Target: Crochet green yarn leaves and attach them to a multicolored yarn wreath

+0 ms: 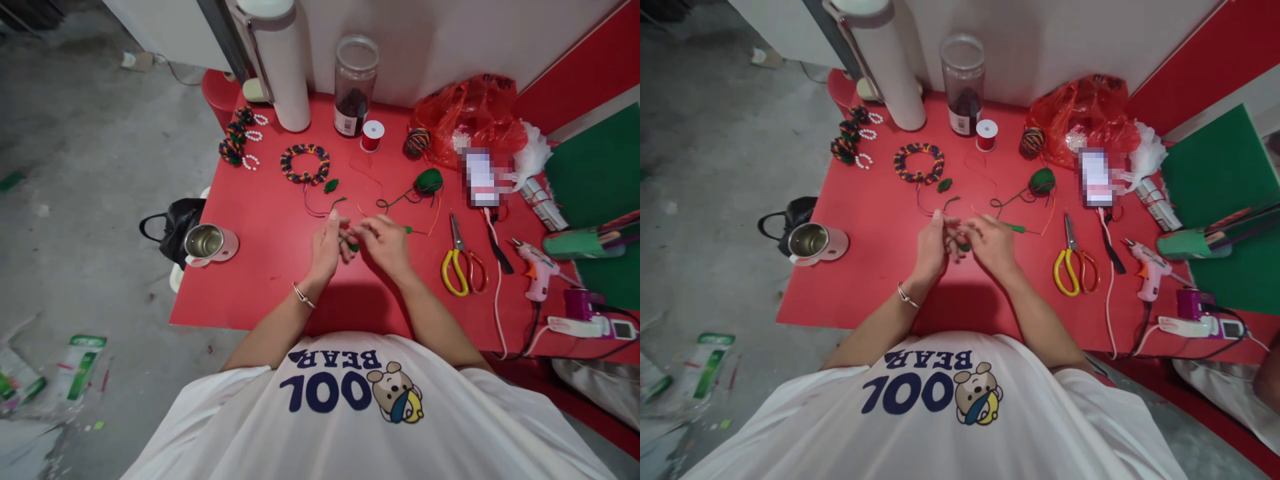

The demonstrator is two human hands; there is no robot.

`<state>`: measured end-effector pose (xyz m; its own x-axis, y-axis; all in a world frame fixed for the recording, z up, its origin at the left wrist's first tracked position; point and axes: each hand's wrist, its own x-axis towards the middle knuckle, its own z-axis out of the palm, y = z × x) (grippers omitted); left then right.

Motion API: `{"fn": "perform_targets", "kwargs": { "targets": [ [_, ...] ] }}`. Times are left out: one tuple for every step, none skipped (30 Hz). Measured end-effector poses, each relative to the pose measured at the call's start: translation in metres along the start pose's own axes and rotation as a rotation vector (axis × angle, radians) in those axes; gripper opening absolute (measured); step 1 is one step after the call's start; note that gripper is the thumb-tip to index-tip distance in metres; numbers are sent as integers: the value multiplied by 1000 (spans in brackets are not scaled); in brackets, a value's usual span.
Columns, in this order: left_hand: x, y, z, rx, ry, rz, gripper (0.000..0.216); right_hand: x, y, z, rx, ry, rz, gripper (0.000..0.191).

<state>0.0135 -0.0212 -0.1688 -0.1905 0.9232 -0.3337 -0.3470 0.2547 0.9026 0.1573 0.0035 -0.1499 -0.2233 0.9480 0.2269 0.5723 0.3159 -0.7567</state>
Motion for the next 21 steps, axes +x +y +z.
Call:
{"fn": "perform_targets", "kwargs": {
  "targets": [
    [-1, -1, 0, 9, -25, 16, 67, 2, 2, -7, 12, 68, 8, 23],
    [-1, -2, 0, 18, -49, 38, 63, 4, 5, -14, 18, 127, 17, 25],
    [-2, -4, 0, 25, -66, 62, 59, 5, 7, -21, 20, 176, 22, 27],
    [-2, -5, 0, 29, -76, 81, 55, 6, 9, -26, 21, 201, 31, 28],
    [-2, -6, 0, 30, -80, 90, 52, 6, 11, -30, 28, 214, 43, 28],
    [-1, -7, 0, 30, -78, 89, 50, 6, 12, -33, 42, 213, 55, 29],
    [-1, -7, 0, 30, -73, 81, 48, 5, 13, -33, 64, 200, 67, 29],
    [0, -8, 0, 28, -69, 75, 46, 4, 13, -33, 92, 179, 80, 30],
    [0, -7, 0, 25, -69, 69, 45, 3, 13, -31, 125, 151, 94, 31],
    [1, -7, 0, 23, -72, 63, 43, 2, 13, -28, 167, 114, 111, 31],
    [2, -7, 0, 21, -78, 60, 43, 0, 13, -25, 225, 75, 135, 28],
    [2, -6, 0, 20, -86, 60, 42, -1, 13, -21, 301, 31, 166, 25],
    [2, -6, -1, 18, -94, 64, 42, -2, 13, -18, 388, -15, 202, 29],
    [3, -7, -1, 14, -102, 70, 42, -3, 13, -14, 478, -59, 239, 40],
    [3, -7, -2, 7, -108, 78, 41, -4, 14, -11, 565, -97, 278, 51],
    [3, -7, -2, -1, -112, 84, 42, -4, 14, -9, 637, -124, 317, 55],
    [3, -8, -2, -10, -115, 90, 42, -5, 14, -8, 688, -142, 352, 51],
    [3, -9, -3, -16, -118, 93, 42, -5, 14, -7, 715, -148, 380, 44],
    [4, -9, -3, -18, -123, 93, 42, -5, 14, -8, 724, -145, 398, 37],
    [4, -9, -3, -20, -127, 94, 41, -5, 14, -9, 716, -142, 404, 32],
    [3, -9, -3, -21, -130, 95, 41, -4, 14, -11, 693, -141, 399, 28]
  ]
}}
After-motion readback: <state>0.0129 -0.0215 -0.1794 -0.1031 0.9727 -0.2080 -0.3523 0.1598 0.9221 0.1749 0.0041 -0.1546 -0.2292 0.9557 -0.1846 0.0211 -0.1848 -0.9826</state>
